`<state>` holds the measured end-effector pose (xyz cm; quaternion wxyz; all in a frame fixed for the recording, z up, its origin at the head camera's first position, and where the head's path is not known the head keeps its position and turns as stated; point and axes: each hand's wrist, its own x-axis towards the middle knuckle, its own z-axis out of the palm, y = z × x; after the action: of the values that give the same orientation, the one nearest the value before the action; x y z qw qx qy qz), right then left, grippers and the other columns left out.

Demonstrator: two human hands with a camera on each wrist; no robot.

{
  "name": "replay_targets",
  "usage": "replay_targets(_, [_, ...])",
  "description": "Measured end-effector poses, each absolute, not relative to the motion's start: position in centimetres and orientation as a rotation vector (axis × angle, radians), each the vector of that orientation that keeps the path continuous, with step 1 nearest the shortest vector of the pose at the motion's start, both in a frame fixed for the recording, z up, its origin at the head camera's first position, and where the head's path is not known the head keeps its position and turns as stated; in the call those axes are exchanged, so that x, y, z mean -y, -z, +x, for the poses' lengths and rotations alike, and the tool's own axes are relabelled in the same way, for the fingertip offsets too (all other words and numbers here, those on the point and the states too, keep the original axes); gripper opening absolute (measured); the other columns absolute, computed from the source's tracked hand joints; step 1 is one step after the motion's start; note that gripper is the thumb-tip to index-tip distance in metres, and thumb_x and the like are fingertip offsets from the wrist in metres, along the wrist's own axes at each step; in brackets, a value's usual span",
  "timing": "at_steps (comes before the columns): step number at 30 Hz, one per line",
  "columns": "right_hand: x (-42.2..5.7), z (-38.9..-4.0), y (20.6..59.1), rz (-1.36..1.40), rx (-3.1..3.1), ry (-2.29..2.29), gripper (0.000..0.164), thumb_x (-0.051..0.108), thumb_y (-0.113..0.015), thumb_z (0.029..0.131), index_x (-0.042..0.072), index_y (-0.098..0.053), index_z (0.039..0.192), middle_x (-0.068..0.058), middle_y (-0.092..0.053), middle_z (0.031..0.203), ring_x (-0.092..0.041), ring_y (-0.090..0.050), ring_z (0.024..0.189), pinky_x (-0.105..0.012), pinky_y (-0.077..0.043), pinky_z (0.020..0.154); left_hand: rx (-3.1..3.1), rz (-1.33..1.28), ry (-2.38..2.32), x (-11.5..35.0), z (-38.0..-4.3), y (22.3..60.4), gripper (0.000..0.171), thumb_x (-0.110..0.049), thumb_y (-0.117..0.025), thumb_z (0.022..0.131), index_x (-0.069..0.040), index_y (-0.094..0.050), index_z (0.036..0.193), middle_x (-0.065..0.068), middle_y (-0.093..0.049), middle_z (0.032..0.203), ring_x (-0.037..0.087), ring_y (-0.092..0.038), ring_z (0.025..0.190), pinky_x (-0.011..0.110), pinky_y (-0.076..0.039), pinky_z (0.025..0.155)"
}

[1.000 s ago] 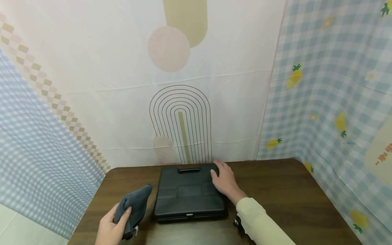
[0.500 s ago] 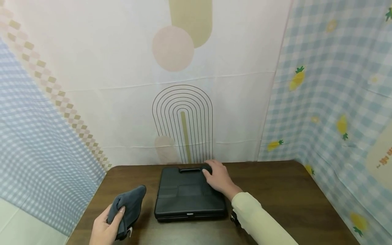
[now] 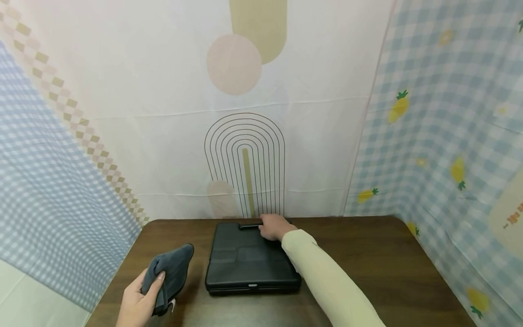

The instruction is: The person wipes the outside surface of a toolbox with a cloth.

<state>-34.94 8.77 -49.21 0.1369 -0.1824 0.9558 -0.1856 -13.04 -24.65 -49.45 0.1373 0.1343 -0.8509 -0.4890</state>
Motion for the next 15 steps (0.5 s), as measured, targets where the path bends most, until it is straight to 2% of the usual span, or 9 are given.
replay_targets(7, [-7.9,-36.7,49.2,-0.468,-2.687,0.538,0.042,0.023,-0.047,0.104,0.005,-0.055,0.141,-0.013,-0.056,0.145,-0.033,-0.053,0.134,-0.049,-0.045,0.108,2.495,0.436,1.394,25.0,-12.8,49.4,0.038,-0.048,-0.06,0.097,-0.023,-0.068,0.125,0.012,-0.072,0.122,0.001,-0.07,0.091,0.019,-0.055,0.075])
replay_targets(11, [-7.8,-37.6,49.6,-0.44,-2.666,0.574,0.039,0.017,-0.05,0.099,0.004,-0.062,0.134,-0.013,-0.061,0.139,-0.027,-0.061,0.119,-0.042,-0.052,0.097,2.483,0.413,1.4,25.0,-12.9,49.5,0.036,-0.048,-0.061,0.097,-0.026,-0.068,0.125,0.011,-0.073,0.12,0.011,-0.073,0.09,0.022,-0.057,0.072])
replay_targets(15, [-8.0,-38.2,50.2,-0.401,-2.664,0.58,0.038,0.013,-0.051,0.096,0.003,-0.064,0.131,-0.014,-0.063,0.134,-0.023,-0.063,0.105,-0.038,-0.052,0.087,2.485,0.347,1.304,24.8,-13.2,49.8,0.03,-0.043,-0.065,0.096,-0.032,-0.068,0.124,0.003,-0.074,0.118,0.015,-0.073,0.093,0.024,-0.057,0.073])
